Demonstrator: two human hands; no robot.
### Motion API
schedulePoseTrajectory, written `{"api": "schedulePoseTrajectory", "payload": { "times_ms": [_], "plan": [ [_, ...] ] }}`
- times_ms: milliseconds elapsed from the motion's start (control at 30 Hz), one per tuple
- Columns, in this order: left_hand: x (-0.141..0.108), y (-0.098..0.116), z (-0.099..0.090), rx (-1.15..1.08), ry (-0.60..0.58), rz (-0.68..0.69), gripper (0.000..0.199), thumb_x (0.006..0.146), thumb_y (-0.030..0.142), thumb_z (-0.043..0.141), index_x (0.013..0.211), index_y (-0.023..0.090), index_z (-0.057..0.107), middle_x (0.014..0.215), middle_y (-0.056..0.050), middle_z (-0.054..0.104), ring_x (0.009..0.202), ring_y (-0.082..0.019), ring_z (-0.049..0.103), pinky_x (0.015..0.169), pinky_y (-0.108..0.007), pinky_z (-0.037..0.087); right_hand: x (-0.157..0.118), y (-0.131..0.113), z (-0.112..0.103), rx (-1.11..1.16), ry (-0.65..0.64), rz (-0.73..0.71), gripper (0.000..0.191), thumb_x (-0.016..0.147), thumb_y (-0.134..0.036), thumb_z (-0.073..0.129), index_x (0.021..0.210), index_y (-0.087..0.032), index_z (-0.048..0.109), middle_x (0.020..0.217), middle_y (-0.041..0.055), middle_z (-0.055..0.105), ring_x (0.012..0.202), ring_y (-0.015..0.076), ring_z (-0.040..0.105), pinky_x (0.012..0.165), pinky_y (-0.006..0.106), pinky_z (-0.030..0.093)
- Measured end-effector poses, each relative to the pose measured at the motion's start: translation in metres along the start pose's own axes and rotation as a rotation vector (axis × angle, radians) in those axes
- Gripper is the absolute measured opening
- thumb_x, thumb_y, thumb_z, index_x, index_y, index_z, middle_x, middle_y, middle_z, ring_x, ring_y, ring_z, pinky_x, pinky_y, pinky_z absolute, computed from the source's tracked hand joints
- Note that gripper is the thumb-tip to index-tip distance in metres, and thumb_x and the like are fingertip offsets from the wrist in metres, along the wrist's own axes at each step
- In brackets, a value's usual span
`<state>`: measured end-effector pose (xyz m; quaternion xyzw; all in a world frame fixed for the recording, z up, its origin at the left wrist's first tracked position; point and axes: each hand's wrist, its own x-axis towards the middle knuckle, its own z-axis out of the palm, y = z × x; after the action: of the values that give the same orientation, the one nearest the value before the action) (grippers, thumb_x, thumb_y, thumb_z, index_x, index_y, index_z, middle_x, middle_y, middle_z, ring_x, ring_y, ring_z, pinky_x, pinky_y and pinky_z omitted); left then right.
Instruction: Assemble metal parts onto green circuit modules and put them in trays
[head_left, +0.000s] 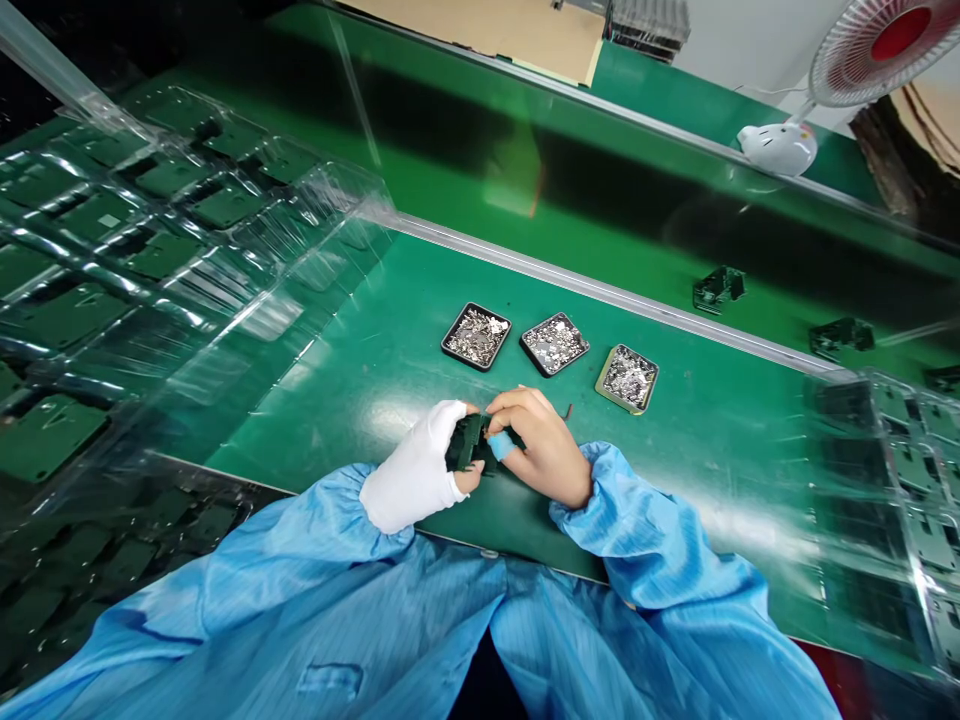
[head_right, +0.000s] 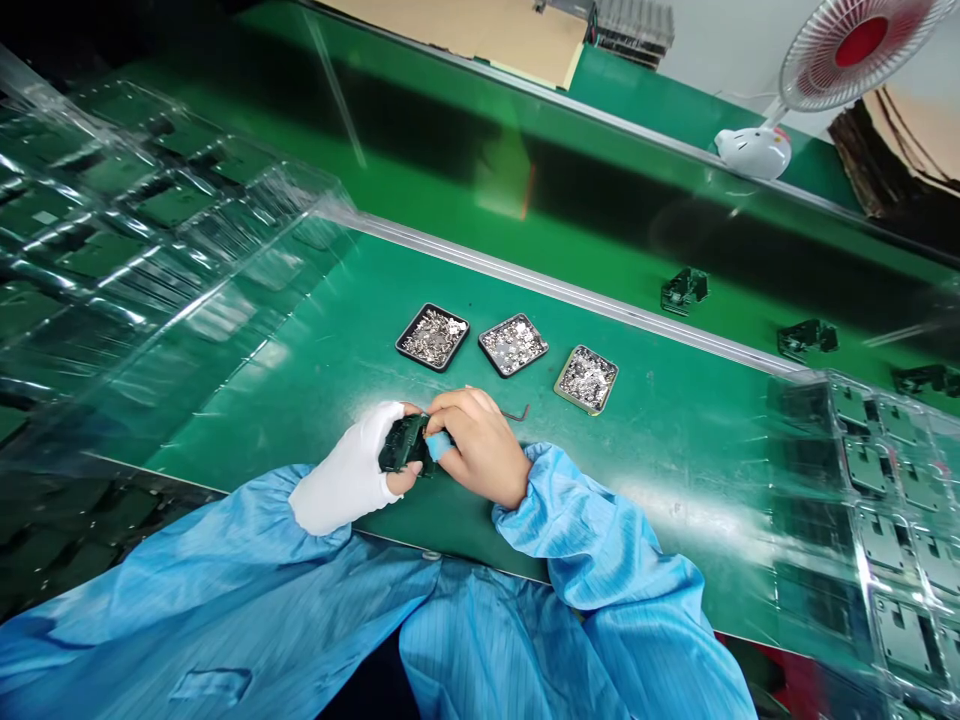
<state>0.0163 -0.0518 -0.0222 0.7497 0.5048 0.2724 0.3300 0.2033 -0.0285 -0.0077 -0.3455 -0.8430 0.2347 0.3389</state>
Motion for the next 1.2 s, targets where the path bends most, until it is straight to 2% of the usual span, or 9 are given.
{"api": "schedulePoseTrajectory", "payload": {
  "times_ms": [300, 500, 667, 867, 1000, 1100, 1200],
  "plan": [
    [0.0, 0.002, 0.0, 0.037, -0.028, 0.015, 0.041, 0.07, 0.026, 0.054, 0.109, 0.018, 0.043, 0.103, -0.008, 0.056, 0.095, -0.023, 0.058, 0.083, -0.036, 0.049, 0.0, 0.001, 0.001, 0.006, -0.022, 0.035, 0.007, 0.089, -0.018, 0.047, 0.085, -0.021, 0.052, 0.098, 0.0059, 0.061, 0.094, 0.0175, 0.058, 0.103, 0.044, 0.035],
    [-0.002, 0.002, 0.001, 0.231, 0.066, 0.163, 0.042, 0.07, 0.026, 0.056, 0.11, 0.016, 0.047, 0.105, -0.012, 0.057, 0.098, -0.028, 0.057, 0.083, -0.042, 0.049, -0.001, 0.0, 0.001, 0.015, -0.021, 0.093, 0.006, 0.088, -0.019, 0.048, 0.084, -0.021, 0.051, 0.097, 0.0059, 0.06, 0.094, 0.0171, 0.058, 0.106, 0.046, 0.031],
    [0.0, 0.004, -0.004, 0.074, 0.005, 0.124, 0.043, 0.072, 0.024, 0.053, 0.113, 0.017, 0.045, 0.104, -0.008, 0.057, 0.096, -0.024, 0.059, 0.083, -0.039, 0.051, 0.0, -0.001, 0.002, 0.046, 0.0, 0.134, 0.007, 0.087, -0.017, 0.047, 0.084, -0.022, 0.051, 0.096, 0.0052, 0.06, 0.094, 0.017, 0.058, 0.106, 0.047, 0.03],
    [0.01, 0.006, -0.001, 0.118, 0.107, 0.189, 0.037, 0.08, 0.015, 0.044, 0.118, 0.016, 0.046, 0.122, -0.013, 0.056, 0.118, -0.024, 0.052, 0.1, -0.041, 0.044, 0.002, -0.005, 0.004, 0.067, 0.089, 0.155, 0.008, 0.084, -0.015, 0.049, 0.081, -0.022, 0.052, 0.092, 0.0042, 0.06, 0.093, 0.0177, 0.056, 0.103, 0.044, 0.033],
    [0.018, 0.007, -0.006, 0.199, 0.125, 0.233, 0.024, 0.082, 0.016, 0.045, 0.104, 0.016, 0.055, 0.103, -0.009, 0.065, 0.096, -0.021, 0.062, 0.084, -0.036, 0.051, 0.0, -0.01, 0.005, 0.075, 0.1, 0.15, 0.007, 0.084, -0.016, 0.049, 0.083, -0.022, 0.051, 0.09, 0.0043, 0.06, 0.091, 0.0181, 0.056, 0.095, 0.04, 0.04],
    [0.021, 0.008, -0.007, 0.279, 0.149, 0.276, 0.021, 0.082, 0.019, 0.045, 0.099, 0.017, 0.056, 0.097, -0.008, 0.066, 0.089, -0.022, 0.063, 0.078, -0.035, 0.052, -0.001, -0.011, 0.007, 0.078, 0.095, 0.171, 0.006, 0.086, -0.017, 0.047, 0.085, -0.023, 0.05, 0.088, 0.0031, 0.06, 0.089, 0.0172, 0.057, 0.098, 0.041, 0.039],
    [0.02, 0.011, 0.0, 0.438, 0.262, 0.289, 0.02, 0.08, 0.02, 0.046, 0.097, 0.015, 0.056, 0.094, -0.011, 0.065, 0.087, -0.026, 0.062, 0.074, -0.038, 0.051, -0.001, -0.008, 0.008, 0.084, 0.088, 0.187, 0.007, 0.088, -0.017, 0.045, 0.085, -0.022, 0.048, 0.089, 0.0039, 0.06, 0.087, 0.017, 0.058, 0.089, 0.037, 0.045]
  ]
}}
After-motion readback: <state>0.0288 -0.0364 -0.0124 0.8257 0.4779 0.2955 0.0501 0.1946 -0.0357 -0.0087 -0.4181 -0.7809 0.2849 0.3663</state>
